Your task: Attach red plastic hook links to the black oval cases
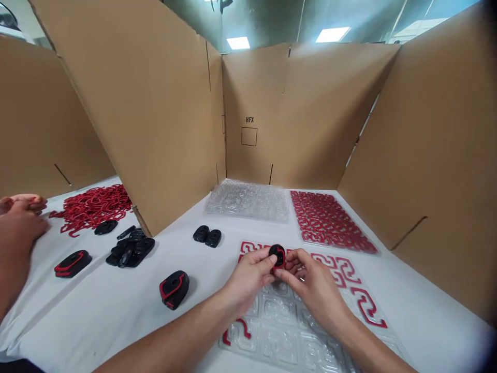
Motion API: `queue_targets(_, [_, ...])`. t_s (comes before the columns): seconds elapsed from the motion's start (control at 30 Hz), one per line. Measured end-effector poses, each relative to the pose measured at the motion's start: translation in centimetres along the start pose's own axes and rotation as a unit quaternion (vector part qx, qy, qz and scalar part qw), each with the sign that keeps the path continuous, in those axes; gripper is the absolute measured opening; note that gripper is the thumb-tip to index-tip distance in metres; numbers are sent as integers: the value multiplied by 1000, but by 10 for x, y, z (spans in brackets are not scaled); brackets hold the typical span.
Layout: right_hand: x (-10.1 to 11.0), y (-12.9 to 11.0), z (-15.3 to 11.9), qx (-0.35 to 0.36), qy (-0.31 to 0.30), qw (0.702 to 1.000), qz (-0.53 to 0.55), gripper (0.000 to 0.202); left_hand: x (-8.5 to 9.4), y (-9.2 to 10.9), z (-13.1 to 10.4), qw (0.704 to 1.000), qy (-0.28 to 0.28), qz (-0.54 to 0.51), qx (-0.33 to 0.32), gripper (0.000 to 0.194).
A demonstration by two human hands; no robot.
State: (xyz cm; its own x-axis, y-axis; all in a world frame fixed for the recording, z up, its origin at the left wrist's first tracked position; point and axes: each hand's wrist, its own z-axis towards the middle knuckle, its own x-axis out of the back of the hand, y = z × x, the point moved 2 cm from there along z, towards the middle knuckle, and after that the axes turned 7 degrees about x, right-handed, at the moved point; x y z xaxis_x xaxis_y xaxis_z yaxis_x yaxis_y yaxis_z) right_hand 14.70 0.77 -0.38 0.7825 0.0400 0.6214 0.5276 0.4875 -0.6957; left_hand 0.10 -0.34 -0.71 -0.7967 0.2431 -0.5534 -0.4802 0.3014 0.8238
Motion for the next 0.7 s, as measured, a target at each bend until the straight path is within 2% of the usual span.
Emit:
queue_targets(0.1, [0,-1,0,-1,-12,1000,-15,11,1,0,-1,1000,0,9,18,30])
queue_targets(0.3, [4,2,2,46,-35,989,-135,13,4,-1,3,996,64,10,54,23])
queue_targets(0.47, [11,6,5,86,-52,978,-185,15,6,-8,6,995,71,-10,70,20])
queue_targets(0.57, [11,6,6,62,-56,985,-149,20,8,-11,6,994,83,-20,62,20])
queue_targets(0.7, [5,8,7,-3,-46,998,-38,27,6,-11,5,995,94,-14,45,29])
